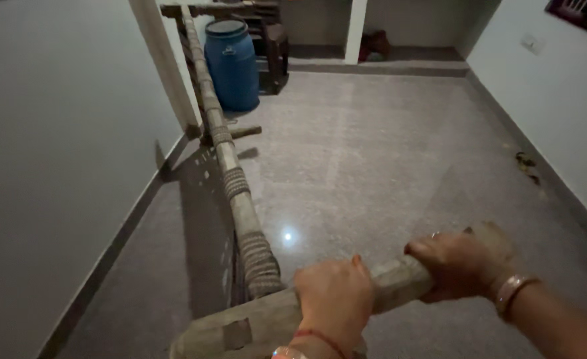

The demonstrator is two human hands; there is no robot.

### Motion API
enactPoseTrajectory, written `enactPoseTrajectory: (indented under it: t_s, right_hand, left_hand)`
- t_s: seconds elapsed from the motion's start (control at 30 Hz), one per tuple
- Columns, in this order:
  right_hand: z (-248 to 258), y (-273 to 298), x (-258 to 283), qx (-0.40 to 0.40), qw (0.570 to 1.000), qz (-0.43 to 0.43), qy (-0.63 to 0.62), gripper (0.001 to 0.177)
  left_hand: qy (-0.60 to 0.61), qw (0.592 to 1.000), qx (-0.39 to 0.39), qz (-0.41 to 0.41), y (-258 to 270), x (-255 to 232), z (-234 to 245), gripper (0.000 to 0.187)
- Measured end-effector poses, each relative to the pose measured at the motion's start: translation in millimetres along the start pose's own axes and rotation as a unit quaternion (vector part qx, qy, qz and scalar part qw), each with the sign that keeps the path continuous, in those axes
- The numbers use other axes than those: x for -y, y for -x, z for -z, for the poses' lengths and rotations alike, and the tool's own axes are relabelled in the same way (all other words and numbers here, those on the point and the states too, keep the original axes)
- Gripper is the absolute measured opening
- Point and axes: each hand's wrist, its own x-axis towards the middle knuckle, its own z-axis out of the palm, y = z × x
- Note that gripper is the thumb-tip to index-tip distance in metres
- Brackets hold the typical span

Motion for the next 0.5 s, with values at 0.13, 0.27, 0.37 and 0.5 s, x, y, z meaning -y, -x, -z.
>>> enactPoseTrajectory:
  t_s: [0.13, 0.27, 0.37, 0.5]
  right_hand:
    - [5, 6, -26, -0.009, 1.000, 0.003, -0.006, 0.055]
    - [13, 12, -36, -0.020, 1.000, 0.007, 0.009, 0.053]
    - [14, 7, -30, 0.011, 1.000, -0.014, 0.012, 0.051]
    - [19, 13, -18, 0.009, 0.999, -0.029, 0.044, 0.058]
  left_hand:
    - [0.021, 0.998, 0.036, 0.052, -23, -25, 0, 0.045]
    - [0.009, 0.998, 0.032, 0.049, -31, -39, 3, 0.046]
    - [0.031, 0.992, 0.042, 0.116, -31, -32, 1, 0.048]
    - [0.024, 0.996, 0.038, 0.078, -22, -29, -3, 0.047]
